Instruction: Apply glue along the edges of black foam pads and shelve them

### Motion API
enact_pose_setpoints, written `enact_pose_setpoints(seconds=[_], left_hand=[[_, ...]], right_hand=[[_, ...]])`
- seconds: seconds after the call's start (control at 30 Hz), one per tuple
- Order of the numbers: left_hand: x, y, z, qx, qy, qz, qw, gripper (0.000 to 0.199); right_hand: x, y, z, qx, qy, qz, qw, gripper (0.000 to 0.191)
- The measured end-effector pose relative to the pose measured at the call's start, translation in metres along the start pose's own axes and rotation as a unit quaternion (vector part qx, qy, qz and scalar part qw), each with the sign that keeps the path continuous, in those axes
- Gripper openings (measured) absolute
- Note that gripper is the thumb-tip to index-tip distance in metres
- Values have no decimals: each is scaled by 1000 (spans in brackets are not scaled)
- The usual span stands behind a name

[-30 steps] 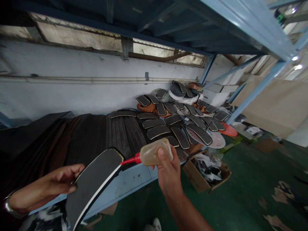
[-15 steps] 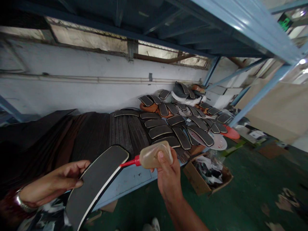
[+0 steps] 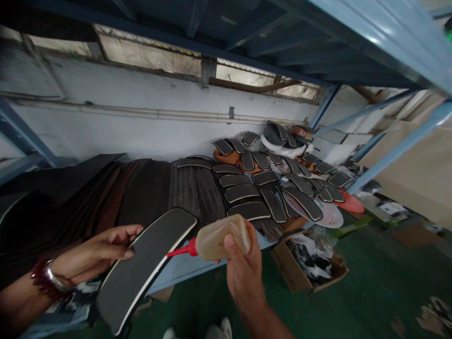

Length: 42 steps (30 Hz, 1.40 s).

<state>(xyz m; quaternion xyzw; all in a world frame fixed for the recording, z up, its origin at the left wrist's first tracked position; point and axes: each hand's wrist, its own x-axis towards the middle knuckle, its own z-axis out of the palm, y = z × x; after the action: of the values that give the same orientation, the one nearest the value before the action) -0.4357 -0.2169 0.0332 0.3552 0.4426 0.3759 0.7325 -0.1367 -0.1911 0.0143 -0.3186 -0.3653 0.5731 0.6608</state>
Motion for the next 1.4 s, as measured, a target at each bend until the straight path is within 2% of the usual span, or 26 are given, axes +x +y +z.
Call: enact_pose_setpoints(seconds=[0.17,0.4,0.57,0.77,1.0,1.13,1.23,1.37,1.4], left_hand=[[2,0,2,-12,36,0,999,27],[4,5,6,-25,82,2,996,30],[8,8,4,-34,115,0,993,29],[14,9,1,-44,139,-2,989,26],[14,14,0,-46,183,2,982,22],[13,15,-2,-52,201,10,978,20],[12,16,-5,-59,226,17,972,19],[10,10,-2,-70,250,34,965,24],[10,8,0,-69,250,39,965,25]], right_hand=[[-5,7,1,-6,3,7,1000,55],[-15,6,5,2,-86,-5,996,50],[-23,10,0,-1,-139,1,990,55],[-31,10,3,-18,-192,-31,981,56],[-38,1,19,-52,-176,-43,982,58],[-41,3,24,-47,-141,-8,989,59],[-42,14,25,-1,-122,44,992,61],[-23,30,29,94,-89,216,968,47],[-14,32,30,106,-75,241,962,42]])
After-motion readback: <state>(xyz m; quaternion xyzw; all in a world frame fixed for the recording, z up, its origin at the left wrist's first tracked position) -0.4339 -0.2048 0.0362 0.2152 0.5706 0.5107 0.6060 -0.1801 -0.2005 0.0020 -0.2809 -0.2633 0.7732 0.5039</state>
